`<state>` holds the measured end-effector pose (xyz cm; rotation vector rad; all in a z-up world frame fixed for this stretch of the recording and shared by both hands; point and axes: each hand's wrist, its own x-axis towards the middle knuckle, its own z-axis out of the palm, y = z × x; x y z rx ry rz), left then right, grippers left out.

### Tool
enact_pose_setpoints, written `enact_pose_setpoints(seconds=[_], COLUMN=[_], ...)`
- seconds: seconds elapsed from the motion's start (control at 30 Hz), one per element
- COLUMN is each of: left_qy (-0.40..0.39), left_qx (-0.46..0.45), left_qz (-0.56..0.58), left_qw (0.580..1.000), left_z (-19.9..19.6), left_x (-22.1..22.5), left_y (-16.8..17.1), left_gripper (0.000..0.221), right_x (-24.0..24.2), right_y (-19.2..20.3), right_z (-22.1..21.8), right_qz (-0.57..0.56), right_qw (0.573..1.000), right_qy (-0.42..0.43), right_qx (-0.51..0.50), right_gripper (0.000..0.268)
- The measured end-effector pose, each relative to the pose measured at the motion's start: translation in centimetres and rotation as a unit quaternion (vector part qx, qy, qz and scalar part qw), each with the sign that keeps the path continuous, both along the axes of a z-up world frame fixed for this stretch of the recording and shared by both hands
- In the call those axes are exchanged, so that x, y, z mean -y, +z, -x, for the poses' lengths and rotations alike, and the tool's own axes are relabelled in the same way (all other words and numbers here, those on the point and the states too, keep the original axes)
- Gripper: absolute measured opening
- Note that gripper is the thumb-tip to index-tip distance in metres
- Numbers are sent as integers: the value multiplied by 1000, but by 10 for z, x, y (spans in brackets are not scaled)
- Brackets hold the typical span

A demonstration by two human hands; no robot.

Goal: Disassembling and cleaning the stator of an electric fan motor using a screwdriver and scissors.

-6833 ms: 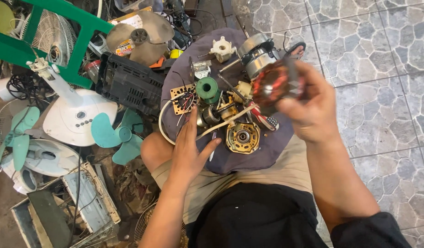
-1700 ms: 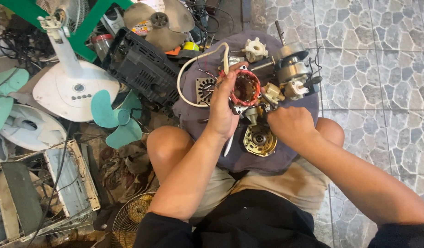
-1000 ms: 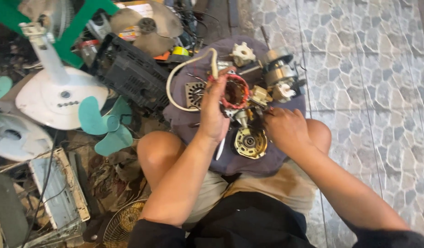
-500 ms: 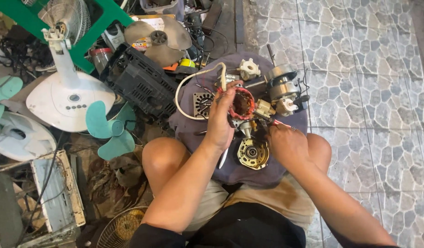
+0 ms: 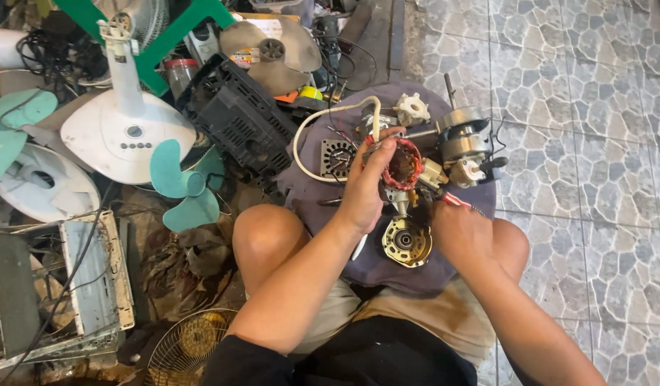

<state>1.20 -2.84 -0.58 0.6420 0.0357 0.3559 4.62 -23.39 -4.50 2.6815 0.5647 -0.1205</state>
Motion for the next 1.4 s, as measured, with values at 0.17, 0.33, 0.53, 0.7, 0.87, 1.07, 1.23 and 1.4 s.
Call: enact_pose_setpoints(seconds=[0.17,0.33,0.53,0.7,0.87,1.07,1.23,1.4], left_qy=[-7,-24,-35,-41,-73,-119,-134,-144], left_qx=[7,11,24,24,27,16,10,-25], left_qz=[-5,6,5,6,21,61,82,101], left_qw=[1000,1000,999,999,997,991,988,984], left_z=[0,1,-3,-1,-1,8,14,16], left_x=[0,-1,-4,-7,-8,-10,-13,-18], left_y=[-1,3,-6,-1,-3,6,11,10], left_gripper=[38,39,40,43,46,51,50,51], right_x=[-2,-16,-47,-44,-1,17,9,20], right_y=[2,34,102,134,110,124,142,108], right_z=[-9,-17,0,5,-12,-16,8,16], right_qz=[-36,-44,-42,-86,-215,-345,-449,-800], right_qw=[996,984,969,944,918,909,890,586], right_qy=[-53,-116,-166,-201,-207,-167,-47,-50], right_qx=[-68,-125,-176,-246,-260,-163,-58,-121], right_gripper=[27,36,57,52,49,26,12,14])
